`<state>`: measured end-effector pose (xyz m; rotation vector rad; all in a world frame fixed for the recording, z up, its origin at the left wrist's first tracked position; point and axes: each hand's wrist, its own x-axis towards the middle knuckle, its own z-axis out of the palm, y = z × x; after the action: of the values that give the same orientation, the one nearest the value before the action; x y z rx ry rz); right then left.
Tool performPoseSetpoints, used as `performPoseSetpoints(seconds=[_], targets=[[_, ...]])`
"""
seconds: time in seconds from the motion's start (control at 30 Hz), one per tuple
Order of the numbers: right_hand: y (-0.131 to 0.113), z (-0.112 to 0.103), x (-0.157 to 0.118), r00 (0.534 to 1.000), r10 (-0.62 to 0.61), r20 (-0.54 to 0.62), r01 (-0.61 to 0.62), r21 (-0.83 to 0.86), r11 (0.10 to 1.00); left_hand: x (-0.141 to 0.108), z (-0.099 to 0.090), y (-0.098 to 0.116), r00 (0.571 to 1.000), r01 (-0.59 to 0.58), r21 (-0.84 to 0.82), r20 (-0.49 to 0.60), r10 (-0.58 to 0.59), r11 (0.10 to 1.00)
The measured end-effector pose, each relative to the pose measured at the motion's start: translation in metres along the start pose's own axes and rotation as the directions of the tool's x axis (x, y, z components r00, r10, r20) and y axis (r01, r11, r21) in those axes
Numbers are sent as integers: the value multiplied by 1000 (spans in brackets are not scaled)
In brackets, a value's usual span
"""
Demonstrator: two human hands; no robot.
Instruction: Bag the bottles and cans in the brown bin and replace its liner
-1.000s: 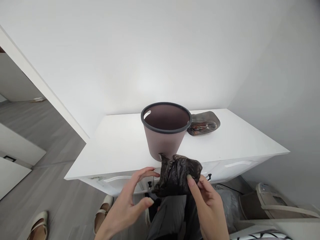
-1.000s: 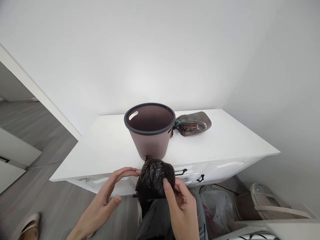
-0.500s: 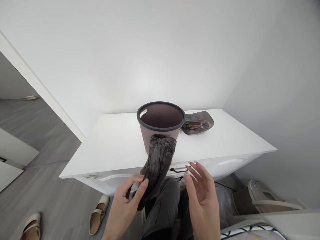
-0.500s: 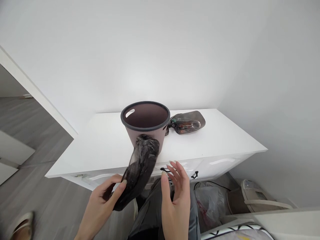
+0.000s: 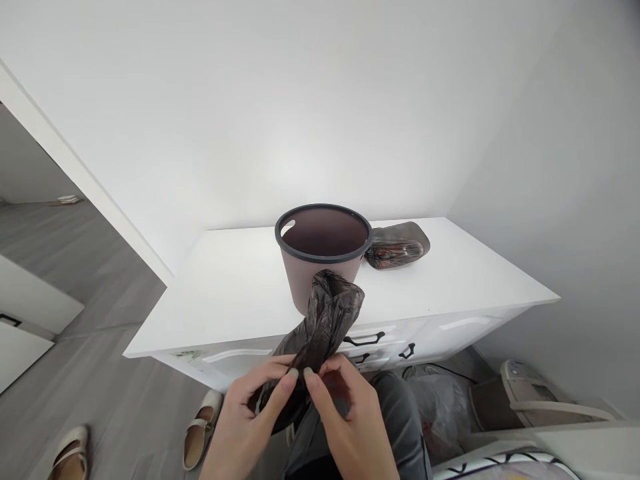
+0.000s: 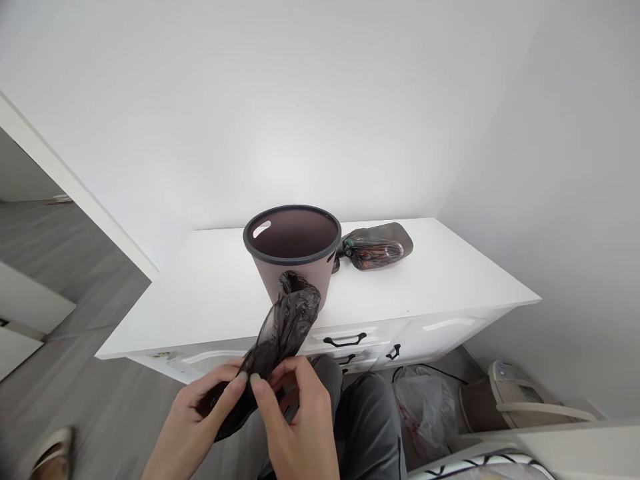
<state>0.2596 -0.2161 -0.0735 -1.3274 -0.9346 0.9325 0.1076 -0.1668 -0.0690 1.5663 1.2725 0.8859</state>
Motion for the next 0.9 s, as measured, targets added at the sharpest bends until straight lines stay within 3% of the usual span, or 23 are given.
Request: performPoseSetpoints(seconds=[0.2, 0.37, 0.63, 0.8, 0.9], targets=[[-11, -14, 2, 997, 30, -69, -28, 21, 999, 1, -11, -9, 979, 18, -25, -203, -23, 1000], [-9, -23, 2, 990, 40, -135, -28, 89, 996, 5, -22, -10, 918, 51, -47, -390, -65, 998], [-10, -31, -3, 966, 63, -250, -22, 162, 987, 5, -42, -18, 854, 118, -65, -502, -134, 991], [-11, -34, -5, 969, 107, -224, -46, 264, 964, 5, -51, -15, 871, 119, 50, -485, -80, 992], [-12, -36, -7, 970, 126, -209, -59, 301, 952, 4, -52, -11, 845, -34, 192, -519, 131, 981]])
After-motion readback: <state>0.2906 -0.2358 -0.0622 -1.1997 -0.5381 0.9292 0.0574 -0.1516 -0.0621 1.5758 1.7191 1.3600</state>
